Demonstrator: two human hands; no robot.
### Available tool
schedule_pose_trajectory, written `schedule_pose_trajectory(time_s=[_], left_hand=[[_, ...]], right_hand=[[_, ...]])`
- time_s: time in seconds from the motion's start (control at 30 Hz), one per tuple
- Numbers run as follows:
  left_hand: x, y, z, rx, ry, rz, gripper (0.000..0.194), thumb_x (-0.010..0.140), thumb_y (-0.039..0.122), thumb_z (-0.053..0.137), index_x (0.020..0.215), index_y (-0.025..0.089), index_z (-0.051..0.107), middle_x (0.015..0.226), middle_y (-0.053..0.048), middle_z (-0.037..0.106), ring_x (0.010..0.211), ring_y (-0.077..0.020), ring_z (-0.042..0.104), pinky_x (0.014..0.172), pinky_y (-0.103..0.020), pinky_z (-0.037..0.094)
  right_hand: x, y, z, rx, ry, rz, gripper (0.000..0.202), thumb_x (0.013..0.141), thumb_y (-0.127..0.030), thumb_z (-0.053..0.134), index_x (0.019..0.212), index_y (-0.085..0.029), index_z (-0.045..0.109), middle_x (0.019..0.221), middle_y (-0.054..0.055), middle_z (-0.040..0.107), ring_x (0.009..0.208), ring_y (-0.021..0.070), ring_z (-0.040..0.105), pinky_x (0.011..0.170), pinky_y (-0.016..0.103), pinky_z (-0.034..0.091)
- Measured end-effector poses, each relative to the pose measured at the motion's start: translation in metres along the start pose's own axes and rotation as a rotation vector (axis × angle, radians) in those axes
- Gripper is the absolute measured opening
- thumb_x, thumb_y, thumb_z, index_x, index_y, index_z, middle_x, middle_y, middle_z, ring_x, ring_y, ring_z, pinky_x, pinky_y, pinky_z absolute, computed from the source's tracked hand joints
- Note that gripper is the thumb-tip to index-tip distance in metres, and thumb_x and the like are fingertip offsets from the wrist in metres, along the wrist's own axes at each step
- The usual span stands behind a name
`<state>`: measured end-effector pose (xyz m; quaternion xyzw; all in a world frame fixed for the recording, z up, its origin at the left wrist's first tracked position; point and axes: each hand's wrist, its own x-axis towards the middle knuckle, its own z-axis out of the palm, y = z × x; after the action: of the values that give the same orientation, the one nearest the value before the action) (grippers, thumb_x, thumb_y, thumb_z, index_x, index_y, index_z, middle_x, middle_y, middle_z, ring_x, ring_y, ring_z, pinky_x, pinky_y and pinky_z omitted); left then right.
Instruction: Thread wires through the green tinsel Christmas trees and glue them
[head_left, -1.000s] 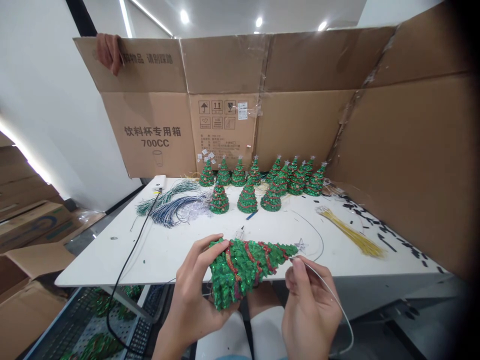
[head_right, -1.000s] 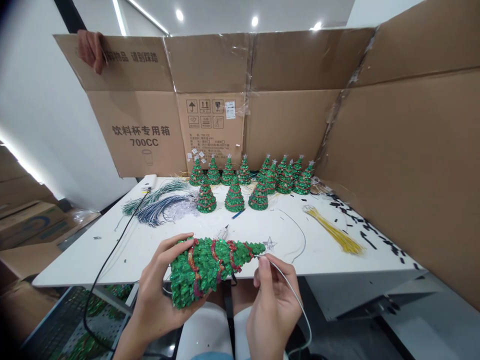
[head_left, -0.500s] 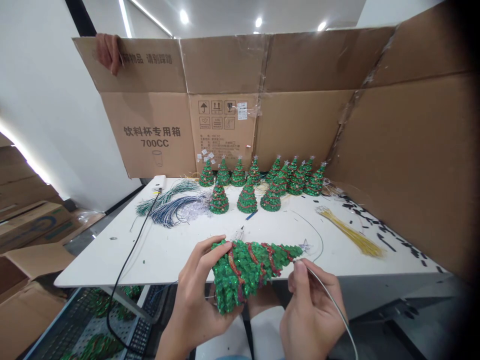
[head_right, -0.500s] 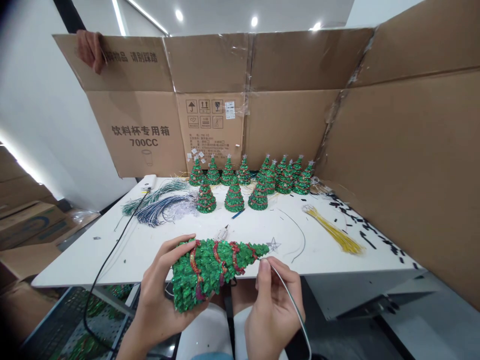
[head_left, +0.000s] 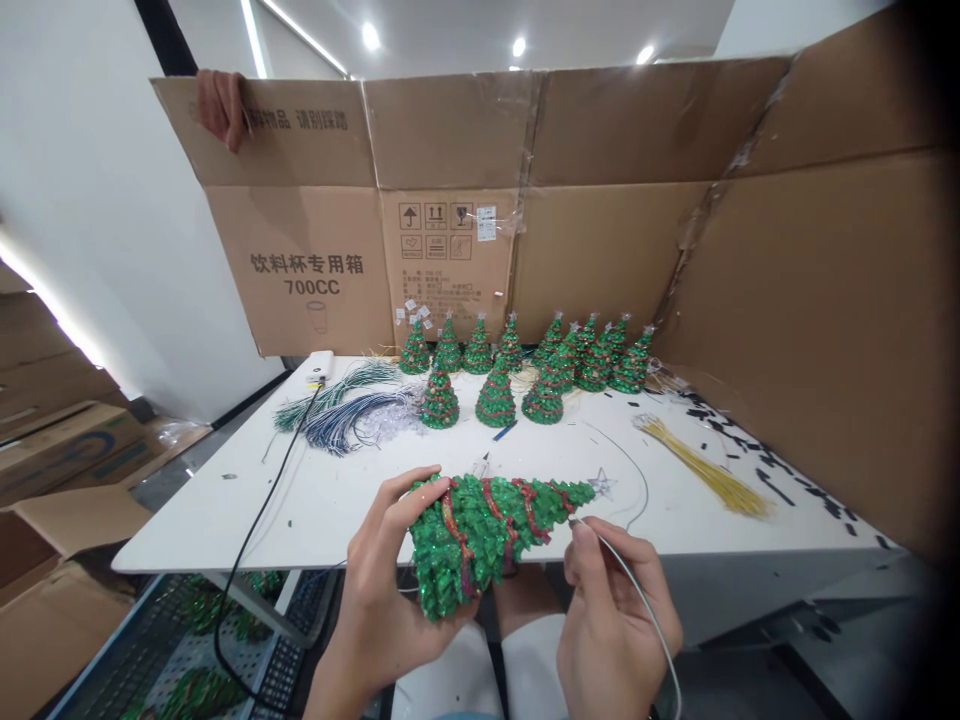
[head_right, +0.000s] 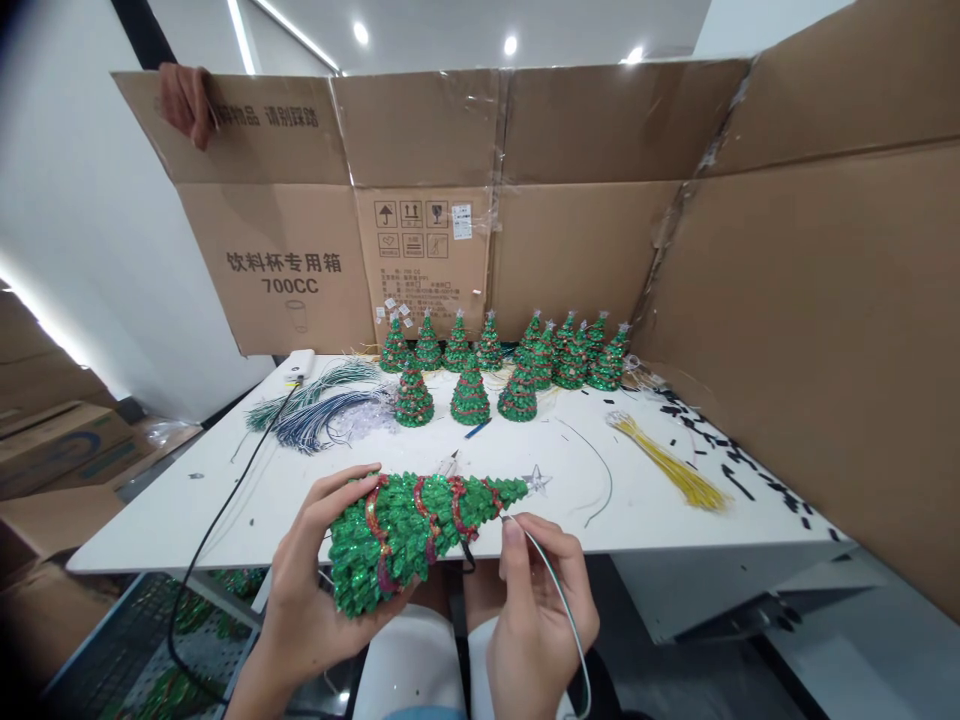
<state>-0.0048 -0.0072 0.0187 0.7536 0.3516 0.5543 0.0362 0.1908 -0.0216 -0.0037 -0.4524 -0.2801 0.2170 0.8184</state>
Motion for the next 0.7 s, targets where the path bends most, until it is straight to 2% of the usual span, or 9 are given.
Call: schedule_pose_trajectory(time_s=[0.1, 0.3, 0.5, 0.7], left_hand=[[0.002, -0.001, 0.0, 0.011, 0.003, 0.005, 0.083, 0.081, 0.022, 0.089, 0.157, 0.022, 0.056, 0.15, -0.019, 0.064, 0.139, -0.036, 0.067, 0.112, -0.048, 0.06], [0.002, -0.002, -0.003, 0.026, 0.007, -0.006, 0.082, 0.08, 0.019, 0.09, 0.155, 0.021, 0.058, 0.15, -0.019, 0.064, 0.14, -0.0366, 0.067, 0.113, -0.049, 0.059], [0.002, -0.003, -0.003, 0.016, -0.003, -0.006, 0.082, 0.08, 0.018, 0.09, 0.155, 0.021, 0.057, 0.15, -0.019, 0.064, 0.141, -0.0367, 0.067, 0.113, -0.05, 0.059], [0.0, 0.0, 0.0, 0.004, -0.024, -0.012, 0.083, 0.081, 0.021, 0.089, 0.157, 0.023, 0.056, 0.15, -0.019, 0.063, 0.139, -0.0372, 0.067, 0.111, -0.05, 0.061]], right_hand=[[0.006, 0.005, -0.006, -0.041, -0.049, 0.03, 0.031, 0.085, -0.042, 0.098, 0.098, -0.02, 0.08, 0.09, 0.002, 0.076, 0.067, 0.0126, 0.061, 0.063, 0.027, 0.052], [0.013, 0.008, -0.013, -0.181, -0.142, -0.008, 0.032, 0.079, -0.044, 0.101, 0.091, -0.02, 0.083, 0.09, 0.005, 0.079, 0.081, 0.0202, 0.072, 0.074, 0.032, 0.059], [0.013, 0.006, -0.013, -0.268, -0.046, -0.025, 0.037, 0.08, -0.051, 0.1, 0.091, -0.019, 0.084, 0.083, 0.005, 0.08, 0.074, 0.0197, 0.071, 0.07, 0.031, 0.057], [0.011, 0.011, -0.014, -0.171, 0.014, 0.041, 0.036, 0.082, -0.047, 0.1, 0.098, -0.02, 0.083, 0.078, -0.001, 0.072, 0.068, 0.0144, 0.063, 0.065, 0.027, 0.051]])
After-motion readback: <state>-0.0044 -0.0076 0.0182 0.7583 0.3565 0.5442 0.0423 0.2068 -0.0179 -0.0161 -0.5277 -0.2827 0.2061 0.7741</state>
